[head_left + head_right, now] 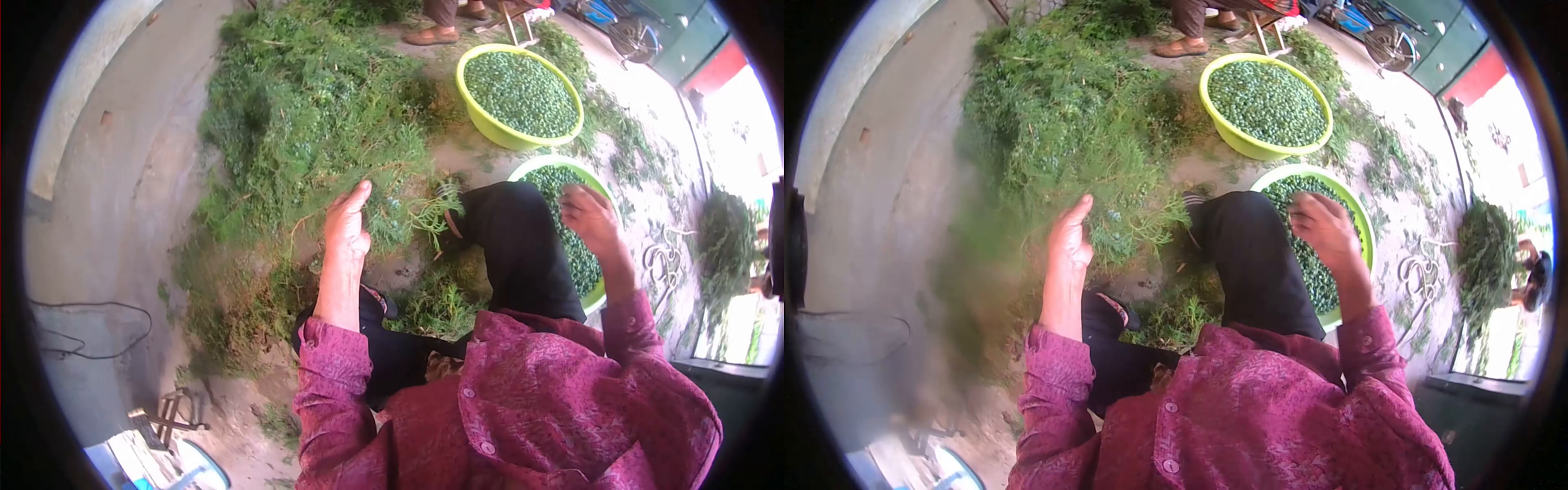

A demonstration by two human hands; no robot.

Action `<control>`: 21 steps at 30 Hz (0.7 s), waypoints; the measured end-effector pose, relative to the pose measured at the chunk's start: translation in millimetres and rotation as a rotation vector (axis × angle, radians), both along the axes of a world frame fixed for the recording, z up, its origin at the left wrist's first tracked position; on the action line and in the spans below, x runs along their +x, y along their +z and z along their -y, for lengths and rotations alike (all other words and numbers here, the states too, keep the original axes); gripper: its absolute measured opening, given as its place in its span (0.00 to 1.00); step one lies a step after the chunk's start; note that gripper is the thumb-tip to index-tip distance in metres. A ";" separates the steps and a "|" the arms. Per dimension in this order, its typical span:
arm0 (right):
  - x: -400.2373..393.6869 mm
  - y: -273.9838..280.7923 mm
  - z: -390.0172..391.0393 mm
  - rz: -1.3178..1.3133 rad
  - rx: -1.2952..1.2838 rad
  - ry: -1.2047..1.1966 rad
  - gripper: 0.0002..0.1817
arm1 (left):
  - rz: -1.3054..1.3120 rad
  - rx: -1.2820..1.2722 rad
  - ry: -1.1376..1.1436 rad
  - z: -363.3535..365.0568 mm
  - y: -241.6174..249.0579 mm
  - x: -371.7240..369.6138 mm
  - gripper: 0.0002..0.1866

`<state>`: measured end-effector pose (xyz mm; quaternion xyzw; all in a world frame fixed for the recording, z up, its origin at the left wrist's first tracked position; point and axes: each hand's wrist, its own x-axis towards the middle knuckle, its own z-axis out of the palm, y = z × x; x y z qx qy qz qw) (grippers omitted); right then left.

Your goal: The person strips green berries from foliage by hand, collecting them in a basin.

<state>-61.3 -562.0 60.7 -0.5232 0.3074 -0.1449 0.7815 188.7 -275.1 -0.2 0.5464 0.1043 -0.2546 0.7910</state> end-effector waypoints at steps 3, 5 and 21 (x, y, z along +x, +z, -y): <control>67.0 17.0 -62.7 0.029 -0.141 0.275 0.16 | -0.073 -0.033 0.011 4.8 11.1 -0.7 0.15; 101.4 28.9 -105.9 0.079 -0.257 0.444 0.13 | -0.034 -0.051 0.011 2.5 13.7 -0.5 0.14; 172.4 4.5 -179.7 -0.046 -1.344 0.346 0.16 | -0.035 -0.233 0.036 -14.7 30.1 -3.2 0.14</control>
